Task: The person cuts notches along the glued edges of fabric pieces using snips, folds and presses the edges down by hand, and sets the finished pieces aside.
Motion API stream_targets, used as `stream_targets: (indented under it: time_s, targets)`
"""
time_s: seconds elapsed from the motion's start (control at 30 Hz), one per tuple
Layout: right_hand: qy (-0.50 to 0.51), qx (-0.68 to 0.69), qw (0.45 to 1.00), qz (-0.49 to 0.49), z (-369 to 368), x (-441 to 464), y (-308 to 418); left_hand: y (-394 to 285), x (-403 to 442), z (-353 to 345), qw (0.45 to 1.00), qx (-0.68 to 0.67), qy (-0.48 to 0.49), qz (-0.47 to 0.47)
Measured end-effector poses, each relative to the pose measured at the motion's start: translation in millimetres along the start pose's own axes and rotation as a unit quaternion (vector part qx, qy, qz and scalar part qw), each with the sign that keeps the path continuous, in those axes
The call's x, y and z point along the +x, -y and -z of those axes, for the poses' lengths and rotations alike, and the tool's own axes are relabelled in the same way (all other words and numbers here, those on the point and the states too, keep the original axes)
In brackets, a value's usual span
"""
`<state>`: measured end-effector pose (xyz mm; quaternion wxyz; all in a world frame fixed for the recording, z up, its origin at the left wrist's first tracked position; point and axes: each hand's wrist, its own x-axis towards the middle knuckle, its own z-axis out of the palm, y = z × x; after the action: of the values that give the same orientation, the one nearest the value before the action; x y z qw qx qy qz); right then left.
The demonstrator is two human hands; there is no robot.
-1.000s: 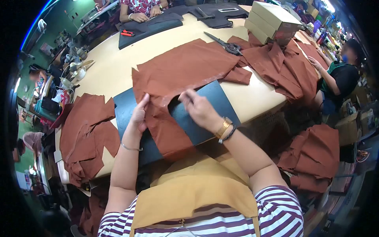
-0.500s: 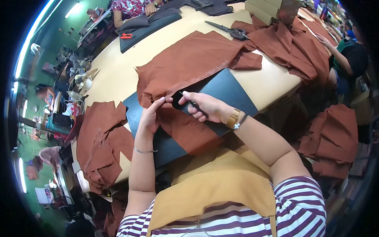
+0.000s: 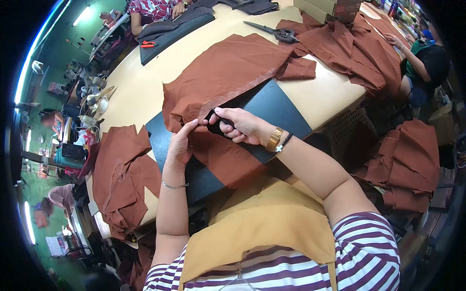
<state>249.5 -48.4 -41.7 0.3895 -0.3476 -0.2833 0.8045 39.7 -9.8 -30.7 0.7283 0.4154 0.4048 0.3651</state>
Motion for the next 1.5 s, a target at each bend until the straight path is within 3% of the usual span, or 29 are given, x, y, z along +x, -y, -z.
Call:
stream_targets:
  time_s: [0.83, 1.27, 1.5]
  targets:
    - [-0.013, -0.073, 0.997, 0.027, -4, -1, -4, 6, 4, 6, 1.0, 0.006, -0.009, -0.014]
    - [-0.03, -0.05, 0.998, -0.008, -8, -1, 2, 5, 3, 5, 0.999, -0.003, -0.034, 0.021]
    - [-0.006, -0.059, 0.998, 0.028, -2, 1, -4, 0, 0, 4, 0.999, 0.013, -0.006, 0.037]
